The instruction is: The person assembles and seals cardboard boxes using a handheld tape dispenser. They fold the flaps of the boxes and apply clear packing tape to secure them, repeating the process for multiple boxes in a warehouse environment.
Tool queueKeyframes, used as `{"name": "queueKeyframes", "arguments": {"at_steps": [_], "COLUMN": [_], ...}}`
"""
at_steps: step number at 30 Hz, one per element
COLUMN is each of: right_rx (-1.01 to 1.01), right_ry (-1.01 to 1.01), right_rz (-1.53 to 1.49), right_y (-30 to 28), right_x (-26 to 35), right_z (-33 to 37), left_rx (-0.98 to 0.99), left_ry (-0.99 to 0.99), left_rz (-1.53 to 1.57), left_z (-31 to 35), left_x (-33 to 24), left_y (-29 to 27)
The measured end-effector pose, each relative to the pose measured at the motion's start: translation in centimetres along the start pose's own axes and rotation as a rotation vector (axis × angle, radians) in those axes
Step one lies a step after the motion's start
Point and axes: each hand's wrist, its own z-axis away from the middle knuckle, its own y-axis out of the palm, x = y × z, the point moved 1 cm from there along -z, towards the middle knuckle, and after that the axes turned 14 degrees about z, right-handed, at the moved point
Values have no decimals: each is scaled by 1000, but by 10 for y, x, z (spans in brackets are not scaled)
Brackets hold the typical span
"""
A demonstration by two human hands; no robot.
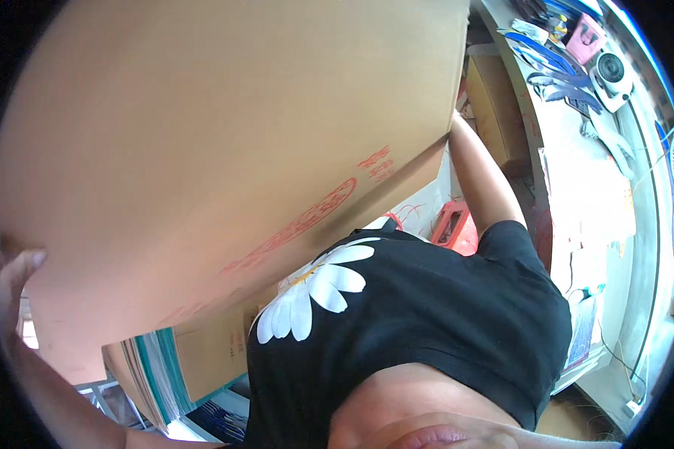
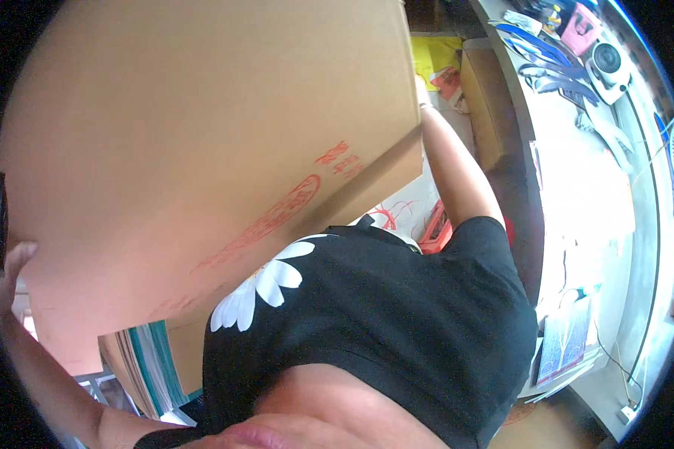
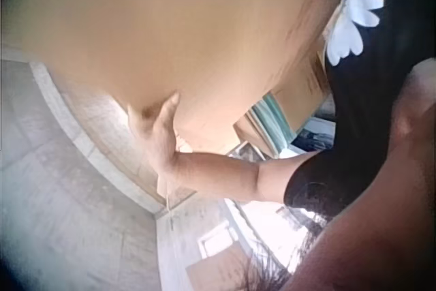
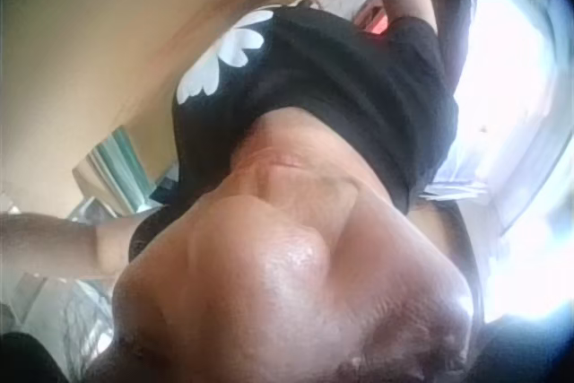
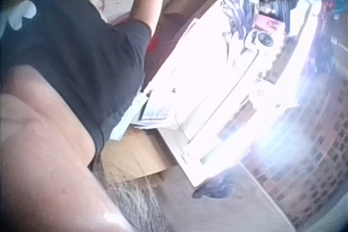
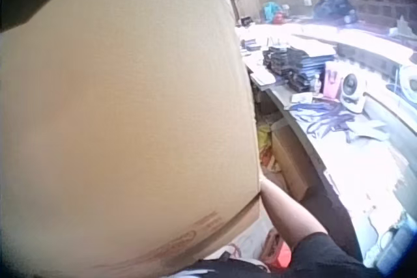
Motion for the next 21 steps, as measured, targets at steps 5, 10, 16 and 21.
{"name": "queueKeyframes", "arguments": {"at_steps": [5,10,16,21], "right_rx": [-234,-491,-956,-967], "right_ry": [174,237,2,78], "right_rz": [-5,79,187,226], "right_y": [-46,-139,-252,-276], "right_x": [-109,-146,-102,-86], "right_z": [-50,-39,-46,-78], "left_rx": [97,203,84,91], "left_ry": [247,456,604,474], "left_rz": [48,-48,182,240], "left_z": [-62,-135,-206,-245], "left_x": [-2,-17,-47,-69], "left_y": [67,144,204,222]}}
